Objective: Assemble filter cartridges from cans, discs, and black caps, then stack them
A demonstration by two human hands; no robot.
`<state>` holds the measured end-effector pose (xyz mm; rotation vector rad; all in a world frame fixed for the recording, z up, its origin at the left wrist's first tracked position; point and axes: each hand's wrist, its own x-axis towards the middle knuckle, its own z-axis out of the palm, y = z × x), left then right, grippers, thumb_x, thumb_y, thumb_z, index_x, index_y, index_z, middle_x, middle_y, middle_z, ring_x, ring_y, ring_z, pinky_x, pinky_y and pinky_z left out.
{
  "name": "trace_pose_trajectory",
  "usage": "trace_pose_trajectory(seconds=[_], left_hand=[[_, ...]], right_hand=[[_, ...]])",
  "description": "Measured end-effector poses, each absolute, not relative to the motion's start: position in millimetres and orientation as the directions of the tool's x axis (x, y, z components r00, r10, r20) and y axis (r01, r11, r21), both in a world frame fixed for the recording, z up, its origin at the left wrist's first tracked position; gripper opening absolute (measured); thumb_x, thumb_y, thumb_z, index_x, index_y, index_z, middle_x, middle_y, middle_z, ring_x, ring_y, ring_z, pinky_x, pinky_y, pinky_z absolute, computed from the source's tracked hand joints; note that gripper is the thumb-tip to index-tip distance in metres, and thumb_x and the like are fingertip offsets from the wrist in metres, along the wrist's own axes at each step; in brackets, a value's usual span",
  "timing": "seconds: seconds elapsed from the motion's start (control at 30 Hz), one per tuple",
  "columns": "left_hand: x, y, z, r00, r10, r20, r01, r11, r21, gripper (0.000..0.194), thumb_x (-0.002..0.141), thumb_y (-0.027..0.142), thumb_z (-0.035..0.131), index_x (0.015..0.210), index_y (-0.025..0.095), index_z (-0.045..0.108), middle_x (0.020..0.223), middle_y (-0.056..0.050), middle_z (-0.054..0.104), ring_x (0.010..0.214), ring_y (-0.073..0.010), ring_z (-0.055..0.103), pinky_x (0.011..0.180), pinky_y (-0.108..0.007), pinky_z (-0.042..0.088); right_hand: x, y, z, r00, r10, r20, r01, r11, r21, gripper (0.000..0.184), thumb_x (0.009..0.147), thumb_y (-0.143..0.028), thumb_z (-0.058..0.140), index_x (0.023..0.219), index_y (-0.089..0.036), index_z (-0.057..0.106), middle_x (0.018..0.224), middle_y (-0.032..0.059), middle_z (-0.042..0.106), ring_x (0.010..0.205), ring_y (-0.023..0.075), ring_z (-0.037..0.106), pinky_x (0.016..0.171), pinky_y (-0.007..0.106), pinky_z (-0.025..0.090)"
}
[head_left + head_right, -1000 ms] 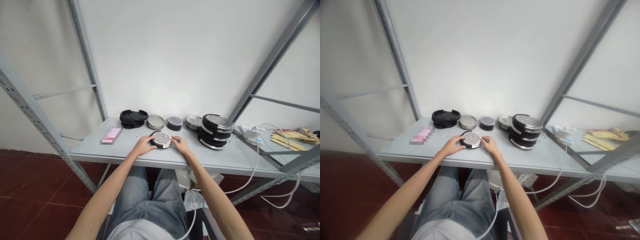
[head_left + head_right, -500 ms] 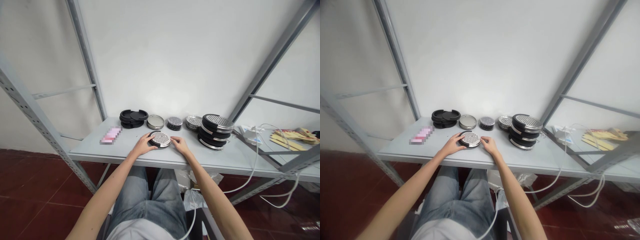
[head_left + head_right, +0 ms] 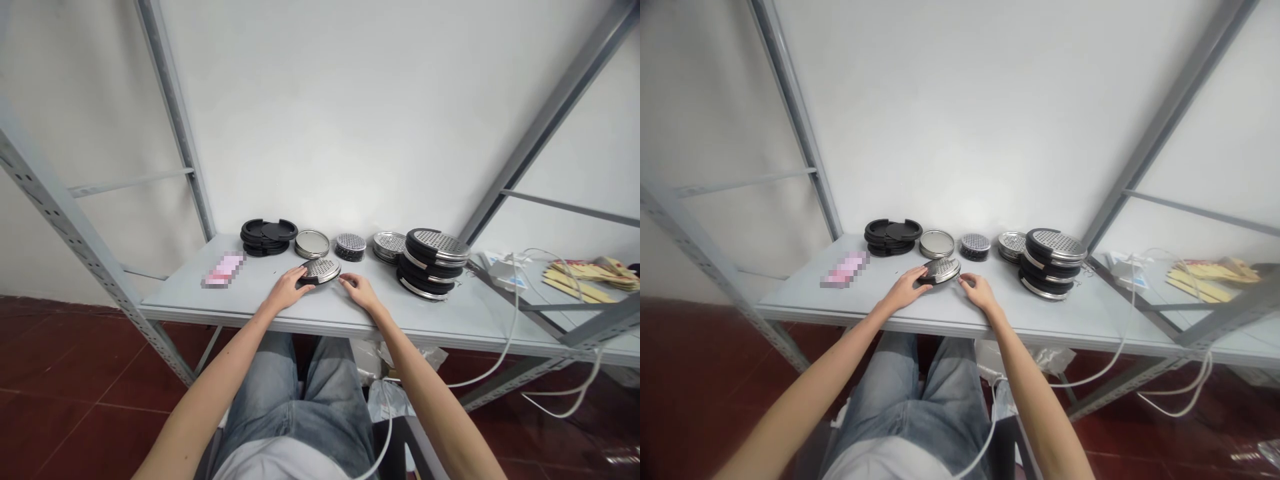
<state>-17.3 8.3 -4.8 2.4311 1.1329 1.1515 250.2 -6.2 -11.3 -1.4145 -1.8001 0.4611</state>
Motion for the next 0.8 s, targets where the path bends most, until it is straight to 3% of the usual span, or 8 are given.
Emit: trace_pose_trajectory(seconds=[0.23, 0.47, 0.8], left_hand=[[-17.5, 5.3, -2.3, 0.391, 0.736, 0.552, 0.549, -0.668, 0.502, 0.053, 0.085, 0.046, 0.064, 0.126, 0.014, 0.060, 0.134, -0.014, 0.058, 0.129, -0.0273, 0.050, 0.110, -0.043, 0.040], [-17.8, 4.0, -1.6, 0.454, 0.712, 0.536, 0.556, -0.696, 0.454, 0.057, 0.085, 0.048, 0.064, 0.130, 0.016, 0.057, 0.136, -0.014, 0.056, 0.131, -0.0283, 0.049, 0.111, -0.045, 0.039], [-17.5, 1.9, 0.5, 0.453, 0.701, 0.551, 0.555, -0.705, 0.441, 0.054, 0.086, 0.049, 0.062, 0.129, 0.016, 0.058, 0.133, -0.013, 0.059, 0.128, -0.0265, 0.051, 0.110, -0.042, 0.039]], right_hand=[[249.4, -4.9, -13.2, -0.068, 0.929, 0.364, 0.676, 0.311, -0.668, 0.049, 0.080, -0.042, 0.064, 0.122, -0.018, 0.061, 0.109, 0.0095, 0.072, 0.102, 0.0251, 0.066, 0.092, 0.039, 0.049], [247.2, -11.0, -6.3, -0.105, 0.917, 0.384, 0.713, 0.339, -0.614, 0.029, 0.081, -0.043, 0.059, 0.094, -0.020, 0.072, 0.104, 0.0080, 0.073, 0.100, 0.0262, 0.066, 0.091, 0.037, 0.047], [249.4, -7.6, -9.2, 0.015, 0.926, 0.377, 0.657, 0.275, -0.702, 0.036, 0.081, -0.047, 0.052, 0.084, -0.016, 0.072, 0.079, 0.0078, 0.073, 0.069, 0.0207, 0.063, 0.072, 0.032, 0.049]])
